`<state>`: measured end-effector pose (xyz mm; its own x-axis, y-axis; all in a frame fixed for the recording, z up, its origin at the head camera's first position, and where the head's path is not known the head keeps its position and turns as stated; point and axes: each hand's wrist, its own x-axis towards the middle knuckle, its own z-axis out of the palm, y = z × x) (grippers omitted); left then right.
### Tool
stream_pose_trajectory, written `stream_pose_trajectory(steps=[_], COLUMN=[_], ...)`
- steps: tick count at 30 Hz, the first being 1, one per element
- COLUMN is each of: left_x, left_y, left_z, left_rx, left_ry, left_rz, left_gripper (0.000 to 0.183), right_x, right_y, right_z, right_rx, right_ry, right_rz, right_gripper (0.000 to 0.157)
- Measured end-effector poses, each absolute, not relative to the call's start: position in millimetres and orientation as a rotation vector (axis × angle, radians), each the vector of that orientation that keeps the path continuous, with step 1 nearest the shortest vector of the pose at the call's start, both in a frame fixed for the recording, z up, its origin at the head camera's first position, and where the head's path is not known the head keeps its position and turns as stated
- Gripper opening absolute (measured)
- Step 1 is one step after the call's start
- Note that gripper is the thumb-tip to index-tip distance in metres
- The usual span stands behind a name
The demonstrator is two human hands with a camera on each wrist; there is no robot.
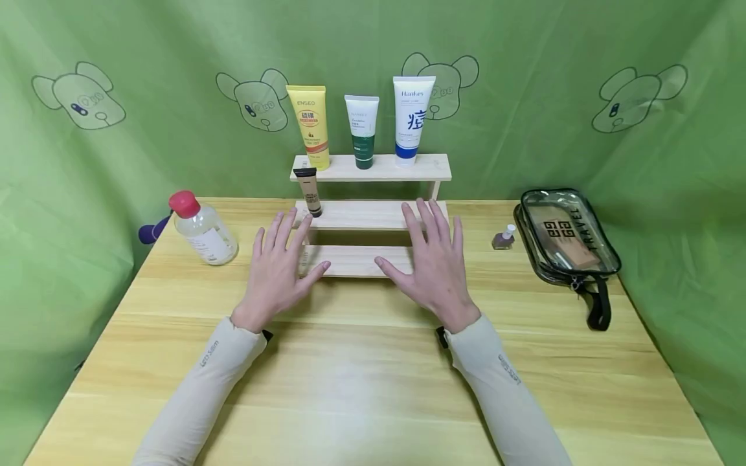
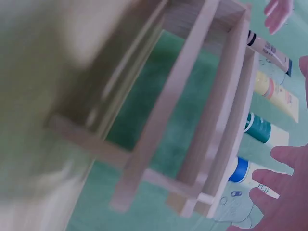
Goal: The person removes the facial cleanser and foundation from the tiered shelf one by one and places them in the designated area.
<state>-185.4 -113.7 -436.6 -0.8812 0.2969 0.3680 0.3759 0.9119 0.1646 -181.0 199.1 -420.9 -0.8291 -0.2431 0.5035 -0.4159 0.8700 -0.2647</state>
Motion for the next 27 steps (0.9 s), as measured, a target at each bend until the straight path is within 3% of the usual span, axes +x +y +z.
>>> stream_pose_trajectory(steps=[27], left_x=[-237.7], left_y=[-135.5], left_z=[-465.7], left_rx=[-0.441], left_ry=[-2.499], left_rz=[-1.335], left_gripper=[0.056], right_x=[-227.8], right_y=[121.5], right_z=[-390.2], right_rx=[0.684], right_ry=[-2.449], right_rz=[0.871], right_gripper=[0.082])
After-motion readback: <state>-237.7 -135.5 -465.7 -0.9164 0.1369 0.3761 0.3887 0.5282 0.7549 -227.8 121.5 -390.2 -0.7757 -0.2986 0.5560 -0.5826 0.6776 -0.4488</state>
